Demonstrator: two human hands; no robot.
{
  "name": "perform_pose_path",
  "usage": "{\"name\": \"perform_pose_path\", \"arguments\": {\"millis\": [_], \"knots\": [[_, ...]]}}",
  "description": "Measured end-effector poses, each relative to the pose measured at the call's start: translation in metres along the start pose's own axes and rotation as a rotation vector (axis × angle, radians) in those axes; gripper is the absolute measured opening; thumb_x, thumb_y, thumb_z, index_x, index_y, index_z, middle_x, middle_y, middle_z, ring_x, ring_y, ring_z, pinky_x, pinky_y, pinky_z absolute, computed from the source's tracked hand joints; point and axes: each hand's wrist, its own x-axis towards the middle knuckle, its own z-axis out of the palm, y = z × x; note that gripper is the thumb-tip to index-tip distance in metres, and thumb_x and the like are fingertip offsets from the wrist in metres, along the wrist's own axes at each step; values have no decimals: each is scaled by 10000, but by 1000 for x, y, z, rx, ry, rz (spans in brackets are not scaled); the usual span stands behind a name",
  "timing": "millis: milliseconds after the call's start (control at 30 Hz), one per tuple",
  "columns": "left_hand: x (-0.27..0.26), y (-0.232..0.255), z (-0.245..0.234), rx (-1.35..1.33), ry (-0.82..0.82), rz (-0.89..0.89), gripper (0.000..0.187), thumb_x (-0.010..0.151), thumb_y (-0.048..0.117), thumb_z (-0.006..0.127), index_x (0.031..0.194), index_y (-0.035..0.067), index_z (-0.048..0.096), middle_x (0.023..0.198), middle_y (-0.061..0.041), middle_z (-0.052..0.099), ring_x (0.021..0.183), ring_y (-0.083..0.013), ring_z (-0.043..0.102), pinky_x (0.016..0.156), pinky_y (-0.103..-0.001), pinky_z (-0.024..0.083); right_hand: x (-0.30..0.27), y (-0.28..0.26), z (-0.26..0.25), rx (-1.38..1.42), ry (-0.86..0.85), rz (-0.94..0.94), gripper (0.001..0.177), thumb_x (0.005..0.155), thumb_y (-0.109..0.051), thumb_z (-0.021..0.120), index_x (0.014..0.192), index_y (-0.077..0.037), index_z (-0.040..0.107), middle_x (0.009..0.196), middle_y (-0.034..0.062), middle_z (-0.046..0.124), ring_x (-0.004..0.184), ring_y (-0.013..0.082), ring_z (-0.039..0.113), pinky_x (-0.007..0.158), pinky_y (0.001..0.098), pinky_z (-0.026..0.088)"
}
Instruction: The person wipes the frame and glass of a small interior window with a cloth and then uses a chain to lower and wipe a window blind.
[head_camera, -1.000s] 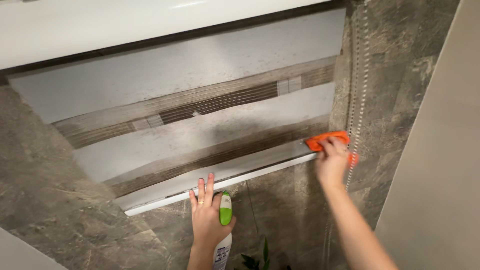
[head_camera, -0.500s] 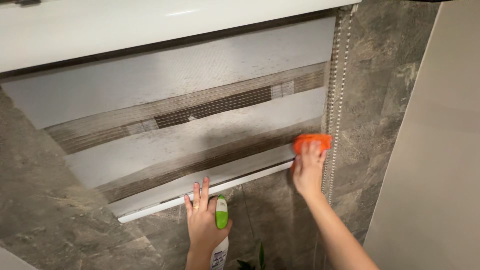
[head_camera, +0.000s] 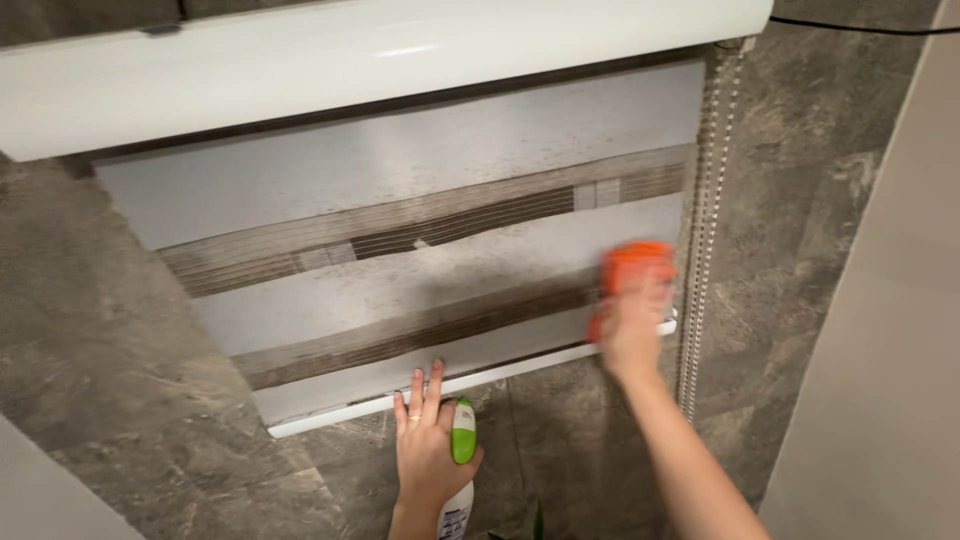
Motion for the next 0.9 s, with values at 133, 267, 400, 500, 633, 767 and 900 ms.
{"name": "perform_pose_path", "arguments": {"millis": [133, 267, 400, 500, 633, 767, 900], "knots": [[0, 1, 0, -5, -26, -18, 629, 495, 234, 882, 1071, 41, 720, 1648, -146, 293, 1500, -437, 228, 1142, -680, 166, -35, -26, 52, -286, -136, -147, 718, 956, -229, 475, 1618, -40, 271, 1692, 261, 184, 1576, 435, 136, 1278, 561, 90], [1, 2, 5, 3, 10, -9, 643, 488, 233, 877, 1077, 28, 718, 1634, -152, 303, 1472, -428, 236, 1138, -679, 176, -62, -111, 85, -429, -623, -406, 749, 892, -247, 503, 1585, -46, 304, 1667, 221, 212, 1543, 399, 140, 1248, 543, 75], [0, -2, 3, -6, 3, -16, 641, 480, 233, 878, 1069, 33, 723, 1645, -137, 303, 1475, -417, 244, 1152, -663, 179, -51, -86, 52, -350, -820, -198, 684, 909, -226, 519, 1538, -2, 372, 1631, 195, 246, 1541, 427, 147, 1276, 566, 48], [0, -2, 4, -2, -3, -12, 647, 483, 233, 879, 1079, 34, 726, 1646, -136, 304, 1473, -414, 247, 1154, -663, 176, -30, -5, -9, -323, -209, -147, 659, 882, -175, 494, 1532, -124, 396, 1454, 227, 483, 1264, 411, 486, 1121, 582, 367], [-1, 0, 4, -2, -8, -16, 653, 482, 232, 876, 1087, 40, 726, 1647, -140, 305, 1471, -419, 245, 1153, -668, 174, -63, -12, 11, -225, -160, -84, 583, 942, -198, 513, 1495, -36, 422, 1406, 212, 553, 1229, 380, 544, 1112, 566, 441], [0, 1, 6, 8, 3, -22, 661, 471, 228, 875, 1090, 46, 729, 1645, -144, 302, 1469, -429, 241, 1147, -678, 166, -75, -94, 54, -390, -234, -350, 595, 850, -301, 618, 1332, 32, 514, 1435, 255, 546, 1361, 427, 522, 1135, 572, 392], [0, 1, 5, -2, 13, -21, 684, 456, 233, 878, 1096, 44, 725, 1631, -146, 308, 1492, -440, 249, 1148, -678, 167, -61, -117, 30, -174, -584, -402, 574, 922, -280, 616, 1419, -9, 526, 1510, 227, 478, 1451, 357, 403, 1220, 558, 307]]}}
